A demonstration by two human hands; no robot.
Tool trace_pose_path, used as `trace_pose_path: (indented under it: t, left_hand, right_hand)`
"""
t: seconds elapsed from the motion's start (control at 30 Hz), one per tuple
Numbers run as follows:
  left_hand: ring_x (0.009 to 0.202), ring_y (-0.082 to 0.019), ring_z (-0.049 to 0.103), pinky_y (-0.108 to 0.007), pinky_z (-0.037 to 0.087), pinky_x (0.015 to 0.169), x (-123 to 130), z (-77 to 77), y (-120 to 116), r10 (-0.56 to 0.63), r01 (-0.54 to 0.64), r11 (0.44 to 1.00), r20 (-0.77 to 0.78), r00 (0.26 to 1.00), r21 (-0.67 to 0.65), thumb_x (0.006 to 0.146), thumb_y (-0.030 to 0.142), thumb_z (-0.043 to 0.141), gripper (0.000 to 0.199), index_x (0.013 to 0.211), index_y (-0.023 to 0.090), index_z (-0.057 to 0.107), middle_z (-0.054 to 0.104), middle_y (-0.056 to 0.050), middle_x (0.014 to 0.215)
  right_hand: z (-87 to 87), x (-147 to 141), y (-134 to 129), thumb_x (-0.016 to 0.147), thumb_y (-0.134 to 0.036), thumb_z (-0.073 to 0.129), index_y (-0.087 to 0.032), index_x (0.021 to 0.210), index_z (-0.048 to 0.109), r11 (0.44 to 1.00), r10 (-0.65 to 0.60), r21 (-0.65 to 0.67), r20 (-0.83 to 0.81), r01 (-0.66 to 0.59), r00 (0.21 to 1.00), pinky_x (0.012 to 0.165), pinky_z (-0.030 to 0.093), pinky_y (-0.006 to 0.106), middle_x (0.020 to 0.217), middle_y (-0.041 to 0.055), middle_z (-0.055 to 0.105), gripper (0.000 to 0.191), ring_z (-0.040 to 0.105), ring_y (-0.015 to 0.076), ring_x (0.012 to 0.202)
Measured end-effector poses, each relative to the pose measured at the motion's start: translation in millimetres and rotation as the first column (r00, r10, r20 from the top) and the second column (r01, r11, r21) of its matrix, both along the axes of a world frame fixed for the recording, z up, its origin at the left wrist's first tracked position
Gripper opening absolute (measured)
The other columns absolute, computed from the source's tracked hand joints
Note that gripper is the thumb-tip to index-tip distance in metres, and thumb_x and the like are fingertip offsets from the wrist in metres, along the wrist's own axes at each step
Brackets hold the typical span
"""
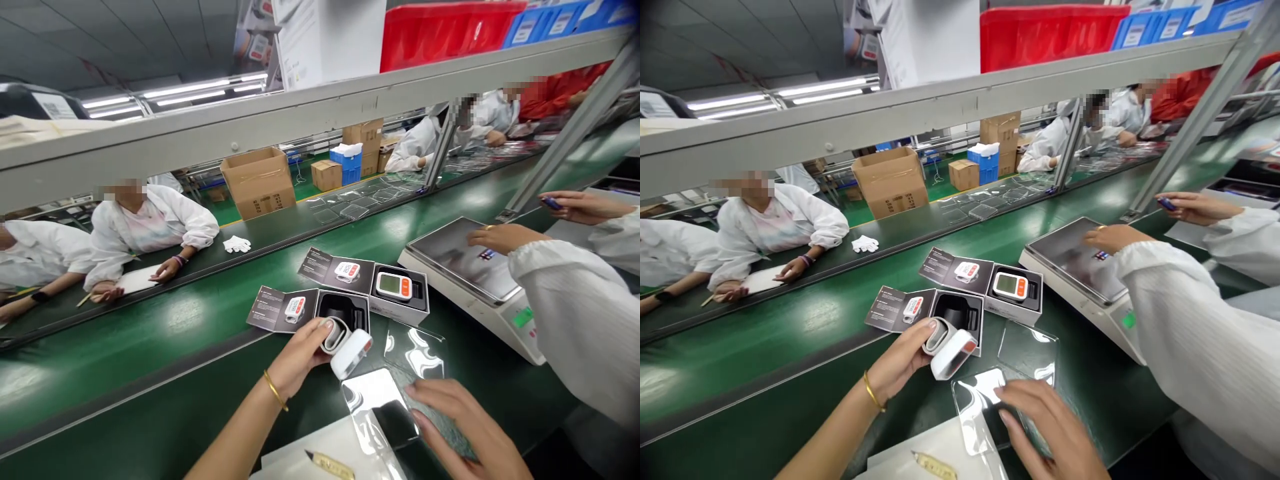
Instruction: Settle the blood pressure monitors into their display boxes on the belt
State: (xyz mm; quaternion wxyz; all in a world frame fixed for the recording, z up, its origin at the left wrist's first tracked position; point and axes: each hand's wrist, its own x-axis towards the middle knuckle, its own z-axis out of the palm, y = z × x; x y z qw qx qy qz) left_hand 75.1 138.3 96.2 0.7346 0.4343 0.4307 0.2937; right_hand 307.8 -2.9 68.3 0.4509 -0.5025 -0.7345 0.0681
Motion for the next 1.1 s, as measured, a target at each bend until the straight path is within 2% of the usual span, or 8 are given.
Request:
trace_pose_path:
  t: [0.1, 0.23, 0.5, 0.63, 0.73, 0.8, 0.93, 1.1]
  left_hand:
    - [0.087, -0.016, 0.065, -0.029, 0.057, 0.08, -3.8, 11.3, 17.9, -0.082, 0.086, 0.989, 0.034, 0.996, -0.122, 0.064, 0.07, 0.086, 0.068, 0.106, 0.018, 0.068, 0.069, -0.004, 0.099]
    - [0.083, -0.02, 0.069, -0.036, 0.059, 0.08, -7.0, 11.6, 36.1, -0.146, 0.145, 0.976, 0.006, 0.989, -0.16, 0.067, 0.068, 0.083, 0.067, 0.108, 0.017, 0.068, 0.07, -0.008, 0.1]
    - [0.078, -0.021, 0.072, -0.041, 0.062, 0.08, -7.3, 10.6, 50.8, -0.229, 0.227, 0.959, 0.01, 0.973, -0.17, 0.077, 0.072, 0.071, 0.062, 0.106, 0.017, 0.065, 0.07, -0.007, 0.096]
    - [0.085, -0.027, 0.074, -0.046, 0.063, 0.084, -13.9, 12.0, 62.4, -0.16, 0.203, 0.965, -0.238, 0.958, 0.168, 0.093, 0.077, 0.038, 0.071, 0.108, 0.013, 0.066, 0.072, -0.016, 0.107]
    - [0.116, -0.03, 0.066, -0.05, 0.05, 0.11, -22.1, 3.4, 64.9, 0.115, 0.103, 0.854, -0.379, 0.918, 0.51, 0.099, 0.057, 0.043, 0.049, 0.117, 0.016, 0.064, 0.067, -0.017, 0.127]
    - [0.133, -0.03, 0.054, -0.05, 0.036, 0.123, -26.1, -7.3, 59.8, 0.179, 0.117, 0.776, -0.394, 0.901, 0.62, 0.096, 0.044, 0.053, 0.039, 0.122, 0.018, 0.064, 0.063, -0.015, 0.137]
    - [0.148, -0.03, 0.041, -0.053, 0.022, 0.13, -27.5, -33.4, 44.7, 0.126, 0.267, 0.665, -0.457, 0.881, 0.698, 0.087, 0.036, 0.068, 0.054, 0.138, 0.021, 0.058, 0.056, -0.012, 0.151]
    - [0.159, -0.034, 0.023, -0.058, 0.016, 0.132, -26.0, -56.0, 42.5, 0.127, 0.337, 0.646, -0.531, 0.838, 0.685, 0.082, 0.035, 0.077, 0.081, 0.153, 0.018, 0.041, 0.036, -0.016, 0.166]
  right_hand:
    - [12.5, 7.9, 37.4, 0.101, -0.023, 0.059, -0.027, 0.142, 0.058, 0.989, 0.036, 0.128, 0.265, -0.073, 0.964, 0.092, 0.059, 0.033, 0.122, 0.0075, 0.071, 0.041, 0.07, 0.0225, 0.11]
    - [24.4, -4.6, 76.7, 0.101, -0.024, 0.059, -0.021, 0.156, 0.041, 0.968, 0.056, 0.185, 0.494, -0.168, 0.868, 0.104, 0.051, 0.046, 0.14, 0.0118, 0.064, 0.058, 0.059, 0.0288, 0.126]
    - [36.5, -22.4, 123.5, 0.093, -0.015, 0.063, -0.017, 0.151, 0.04, 0.945, 0.165, 0.139, 0.58, -0.296, 0.798, 0.11, 0.045, 0.049, 0.141, 0.0141, 0.062, 0.062, 0.055, 0.0297, 0.132]
    - [36.5, -16.4, 147.9, 0.091, -0.027, 0.068, -0.021, 0.146, 0.042, 0.974, 0.193, 0.022, 0.453, -0.227, 0.87, 0.104, 0.048, 0.052, 0.139, 0.0148, 0.062, 0.061, 0.059, 0.0329, 0.126]
    - [27.2, -9.5, 165.5, 0.091, -0.04, 0.071, -0.021, 0.145, 0.044, 0.982, 0.157, -0.16, 0.392, -0.101, 0.906, 0.102, 0.05, 0.054, 0.139, 0.0159, 0.064, 0.063, 0.062, 0.035, 0.123]
    - [18.5, -7.2, 173.9, 0.089, -0.042, 0.073, -0.019, 0.143, 0.048, 0.97, 0.155, -0.234, 0.405, -0.062, 0.901, 0.103, 0.05, 0.054, 0.14, 0.0174, 0.064, 0.064, 0.063, 0.0361, 0.124]
    - [4.6, -12.2, 180.3, 0.086, -0.039, 0.075, -0.019, 0.138, 0.055, 0.964, 0.176, -0.259, 0.45, -0.061, 0.875, 0.101, 0.05, 0.052, 0.133, 0.015, 0.068, 0.059, 0.065, 0.0354, 0.119]
    - [-4.9, -24.7, 181.3, 0.084, -0.037, 0.078, -0.02, 0.133, 0.06, 0.961, 0.189, -0.269, 0.495, -0.057, 0.848, 0.097, 0.05, 0.05, 0.121, 0.0136, 0.072, 0.055, 0.066, 0.0344, 0.112]
